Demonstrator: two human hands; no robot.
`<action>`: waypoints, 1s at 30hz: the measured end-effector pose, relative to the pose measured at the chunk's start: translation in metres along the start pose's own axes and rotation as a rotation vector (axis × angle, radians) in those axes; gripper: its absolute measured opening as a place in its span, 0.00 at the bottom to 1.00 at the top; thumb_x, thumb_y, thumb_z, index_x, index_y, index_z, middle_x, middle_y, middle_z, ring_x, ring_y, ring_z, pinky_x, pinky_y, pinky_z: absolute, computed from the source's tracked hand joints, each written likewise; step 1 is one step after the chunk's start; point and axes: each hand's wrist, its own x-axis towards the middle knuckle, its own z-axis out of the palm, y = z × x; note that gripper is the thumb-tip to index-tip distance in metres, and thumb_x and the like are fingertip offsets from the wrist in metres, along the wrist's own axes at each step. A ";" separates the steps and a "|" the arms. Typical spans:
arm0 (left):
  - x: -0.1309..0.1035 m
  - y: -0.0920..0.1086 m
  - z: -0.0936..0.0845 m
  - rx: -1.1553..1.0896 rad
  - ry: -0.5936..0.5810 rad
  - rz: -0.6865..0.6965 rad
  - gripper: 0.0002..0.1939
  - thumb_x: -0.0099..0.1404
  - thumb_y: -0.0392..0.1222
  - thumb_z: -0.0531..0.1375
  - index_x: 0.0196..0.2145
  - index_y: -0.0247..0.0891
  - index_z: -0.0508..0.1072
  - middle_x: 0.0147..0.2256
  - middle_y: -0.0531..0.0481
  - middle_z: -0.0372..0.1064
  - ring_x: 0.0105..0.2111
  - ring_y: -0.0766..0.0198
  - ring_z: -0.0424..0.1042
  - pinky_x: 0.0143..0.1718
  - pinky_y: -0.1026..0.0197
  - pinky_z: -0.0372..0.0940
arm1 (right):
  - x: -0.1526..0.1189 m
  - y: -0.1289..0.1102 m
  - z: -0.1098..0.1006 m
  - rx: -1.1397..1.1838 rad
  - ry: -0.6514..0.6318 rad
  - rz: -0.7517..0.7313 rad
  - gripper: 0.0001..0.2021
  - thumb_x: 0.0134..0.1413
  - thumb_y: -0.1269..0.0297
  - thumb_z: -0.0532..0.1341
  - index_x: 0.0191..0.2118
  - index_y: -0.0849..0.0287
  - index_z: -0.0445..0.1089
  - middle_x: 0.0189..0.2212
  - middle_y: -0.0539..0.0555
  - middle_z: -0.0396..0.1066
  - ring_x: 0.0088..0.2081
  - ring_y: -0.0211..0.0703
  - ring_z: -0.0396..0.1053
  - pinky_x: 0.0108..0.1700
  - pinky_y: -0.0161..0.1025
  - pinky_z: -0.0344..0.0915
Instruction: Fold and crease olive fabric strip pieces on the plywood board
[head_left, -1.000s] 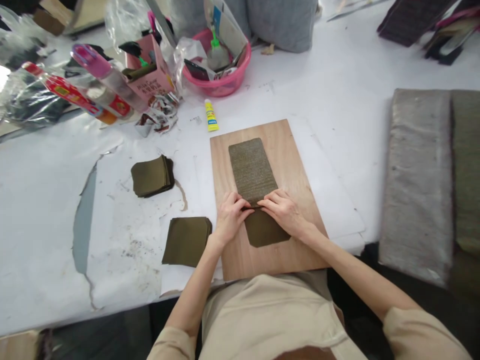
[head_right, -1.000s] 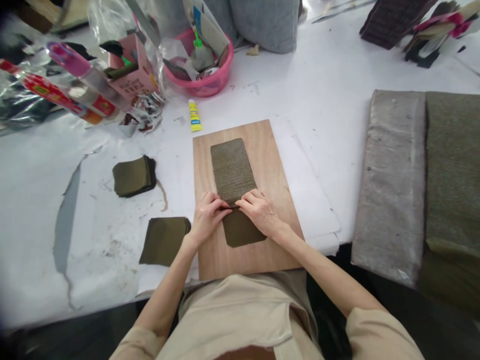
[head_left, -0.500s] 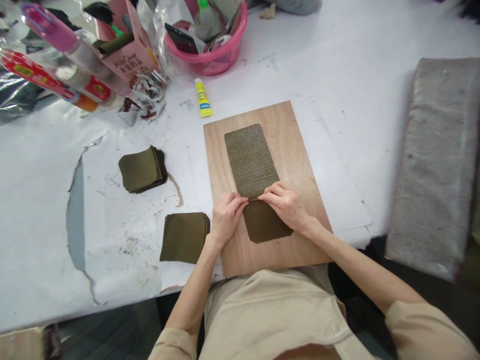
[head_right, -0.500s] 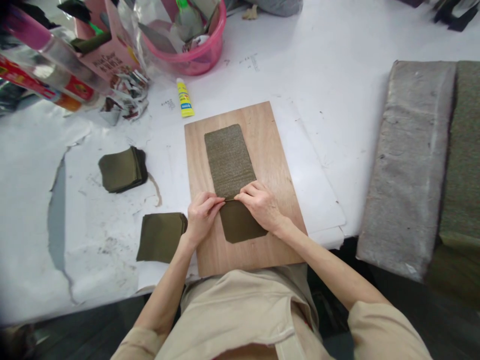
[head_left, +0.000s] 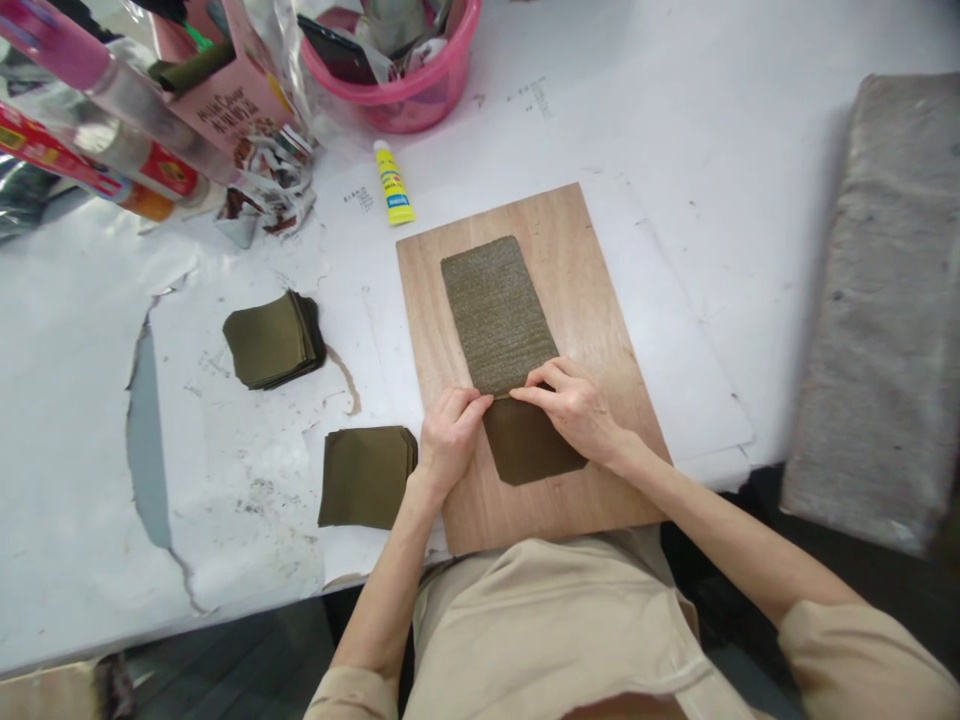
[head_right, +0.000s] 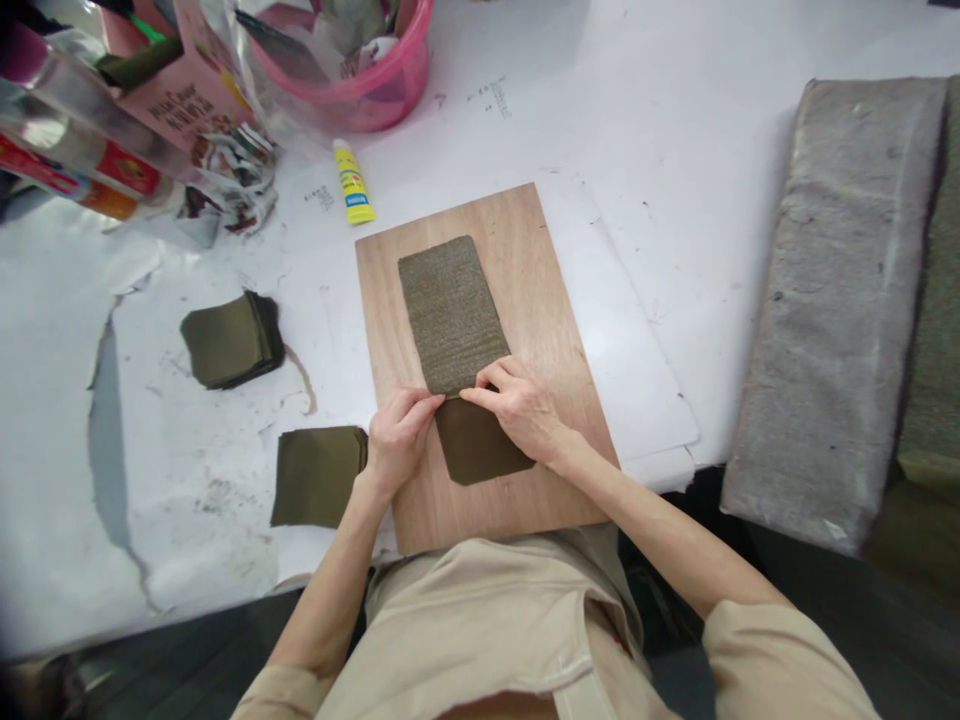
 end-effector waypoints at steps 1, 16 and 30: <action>0.000 -0.001 0.000 0.016 -0.002 0.015 0.11 0.71 0.34 0.53 0.46 0.39 0.73 0.39 0.45 0.70 0.41 0.59 0.68 0.42 0.58 0.67 | 0.000 0.000 0.000 0.009 -0.008 -0.006 0.14 0.66 0.69 0.53 0.47 0.50 0.75 0.39 0.53 0.69 0.44 0.43 0.64 0.48 0.41 0.64; 0.000 -0.003 0.002 0.129 0.002 0.123 0.11 0.70 0.32 0.54 0.48 0.36 0.72 0.40 0.43 0.70 0.41 0.59 0.68 0.40 0.58 0.67 | 0.002 -0.001 -0.001 -0.024 -0.018 -0.039 0.14 0.65 0.71 0.53 0.45 0.52 0.76 0.38 0.54 0.69 0.43 0.45 0.63 0.47 0.42 0.63; -0.005 -0.002 -0.001 0.207 -0.036 0.161 0.13 0.71 0.32 0.52 0.51 0.36 0.70 0.43 0.42 0.70 0.44 0.57 0.68 0.43 0.56 0.67 | 0.002 -0.001 0.001 -0.036 -0.021 -0.025 0.14 0.65 0.71 0.53 0.45 0.52 0.76 0.38 0.54 0.69 0.44 0.44 0.62 0.47 0.42 0.61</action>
